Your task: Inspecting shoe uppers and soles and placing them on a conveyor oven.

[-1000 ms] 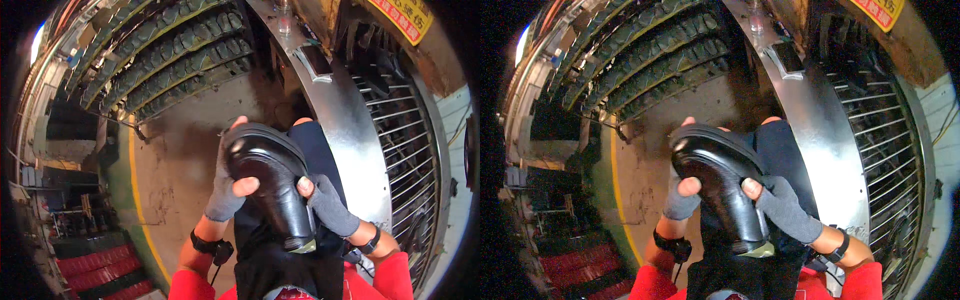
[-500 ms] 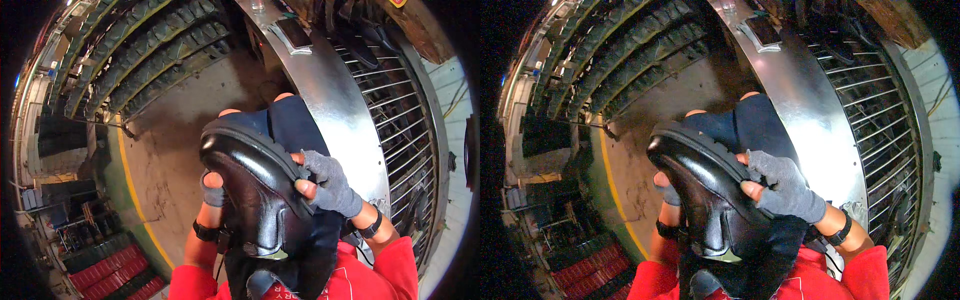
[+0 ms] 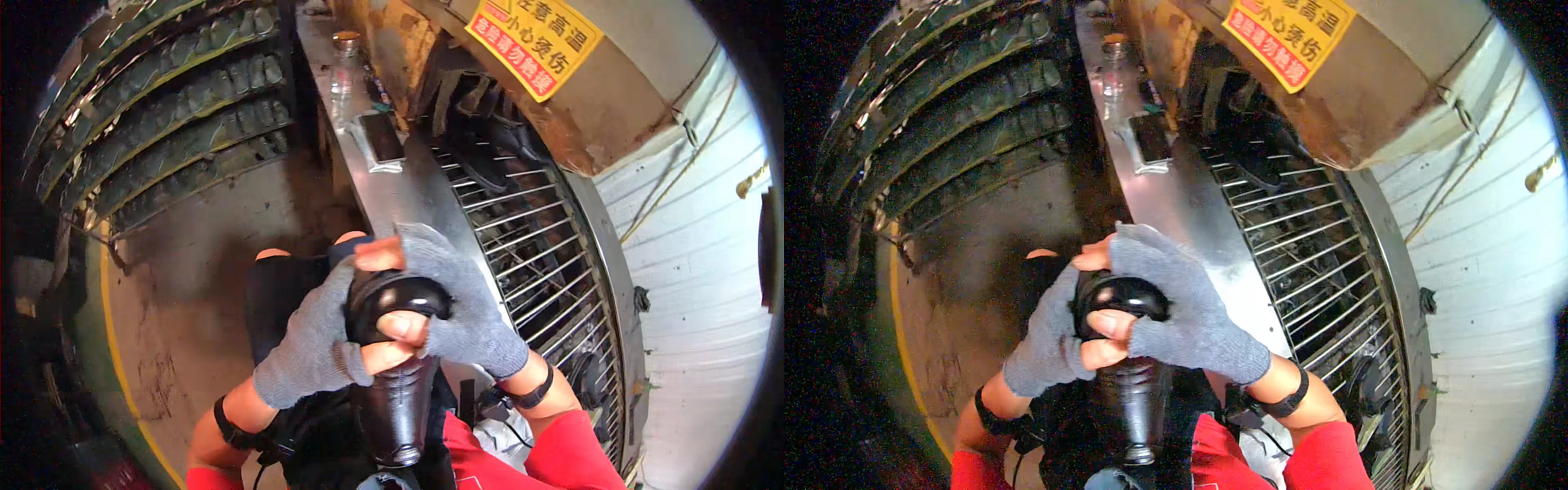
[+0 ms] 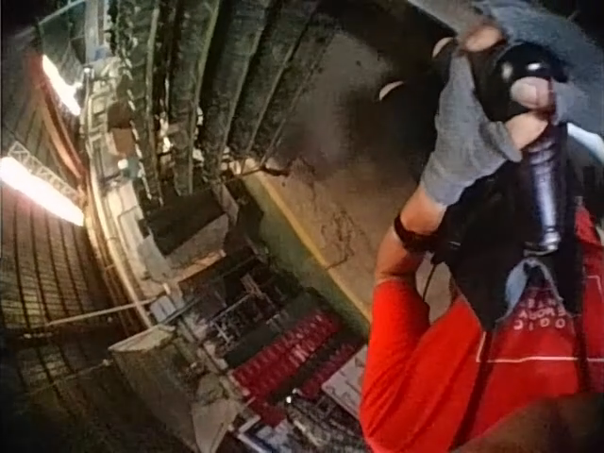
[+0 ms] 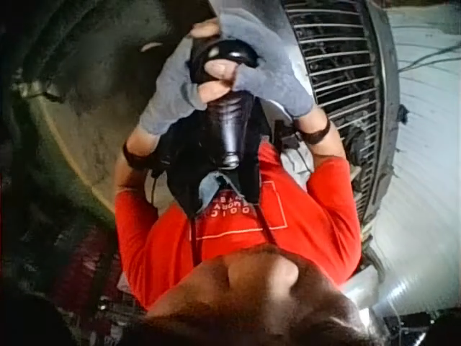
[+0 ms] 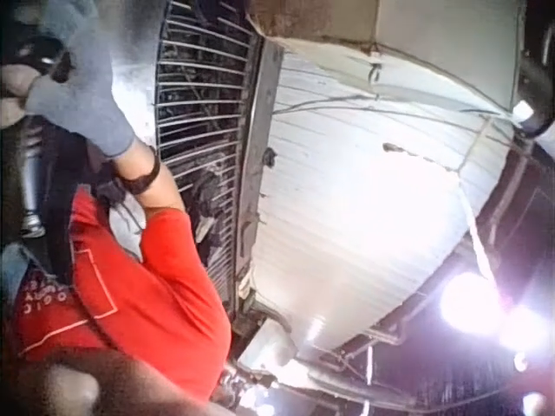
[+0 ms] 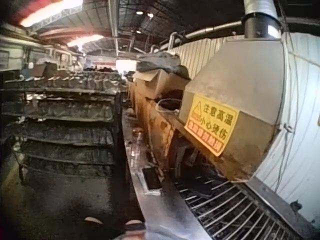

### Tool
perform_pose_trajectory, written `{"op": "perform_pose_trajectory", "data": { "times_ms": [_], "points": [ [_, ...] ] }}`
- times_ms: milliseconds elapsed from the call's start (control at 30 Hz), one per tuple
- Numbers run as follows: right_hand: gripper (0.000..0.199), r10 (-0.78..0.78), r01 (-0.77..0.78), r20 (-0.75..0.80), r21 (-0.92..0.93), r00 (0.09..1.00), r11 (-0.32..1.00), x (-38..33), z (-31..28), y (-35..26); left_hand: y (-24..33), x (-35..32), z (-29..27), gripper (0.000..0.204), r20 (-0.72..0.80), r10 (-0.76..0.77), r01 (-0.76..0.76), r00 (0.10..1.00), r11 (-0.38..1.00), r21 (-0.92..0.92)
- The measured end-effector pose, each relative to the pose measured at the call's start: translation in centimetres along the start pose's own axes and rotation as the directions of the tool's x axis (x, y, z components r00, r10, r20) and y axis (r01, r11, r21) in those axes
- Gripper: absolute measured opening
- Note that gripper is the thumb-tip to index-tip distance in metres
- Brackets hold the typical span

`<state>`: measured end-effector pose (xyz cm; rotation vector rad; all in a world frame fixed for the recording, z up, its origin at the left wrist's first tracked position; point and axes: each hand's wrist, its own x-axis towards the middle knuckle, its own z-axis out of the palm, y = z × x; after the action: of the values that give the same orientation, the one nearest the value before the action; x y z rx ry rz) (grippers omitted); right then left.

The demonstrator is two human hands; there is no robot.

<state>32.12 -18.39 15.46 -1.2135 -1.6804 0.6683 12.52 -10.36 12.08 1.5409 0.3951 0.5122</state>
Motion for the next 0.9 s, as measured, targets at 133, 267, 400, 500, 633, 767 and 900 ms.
{"op": "perform_pose_trajectory", "data": {
  "times_ms": [133,267,400,500,633,767,900],
  "points": [
    [0.127,0.308,-0.181,-0.178,0.509,0.935,0.842,-2.1,2.8,0.9,1.7,-1.4,-1.1,0.098,-0.279,0.102,-0.023,0.955,0.961,0.274],
    [0.152,0.412,-0.366,0.017,0.495,0.911,0.788,-5.3,7.3,0.6,2.1,-1.7,-2.5,0.091,-0.637,0.245,-0.001,0.731,0.934,0.358],
    [0.123,0.571,-0.529,0.126,0.573,0.811,0.626,-7.7,6.8,2.6,0.1,-2.0,-2.5,0.097,-0.625,0.108,0.187,0.773,0.903,0.387],
    [0.104,0.646,-0.625,0.256,0.645,0.719,0.440,-10.8,3.2,5.0,-2.5,-4.2,-0.9,0.114,-0.432,-0.108,0.268,0.895,0.906,0.328],
    [0.081,0.800,-0.615,0.363,0.789,0.477,0.008,-14.1,0.6,5.4,-5.4,-6.9,3.8,0.116,-0.323,-0.241,0.352,0.915,0.867,0.352],
    [0.109,0.711,-0.623,0.126,0.602,0.692,0.500,-13.3,2.7,3.6,-3.6,-6.0,4.0,0.126,-0.399,0.003,0.094,0.917,0.971,0.222],
    [0.140,0.461,-0.441,-0.041,0.227,0.887,0.868,-12.2,6.5,3.8,-1.4,-2.0,-2.1,0.092,-0.172,0.034,-0.016,0.984,0.994,0.106]
  ]
}}
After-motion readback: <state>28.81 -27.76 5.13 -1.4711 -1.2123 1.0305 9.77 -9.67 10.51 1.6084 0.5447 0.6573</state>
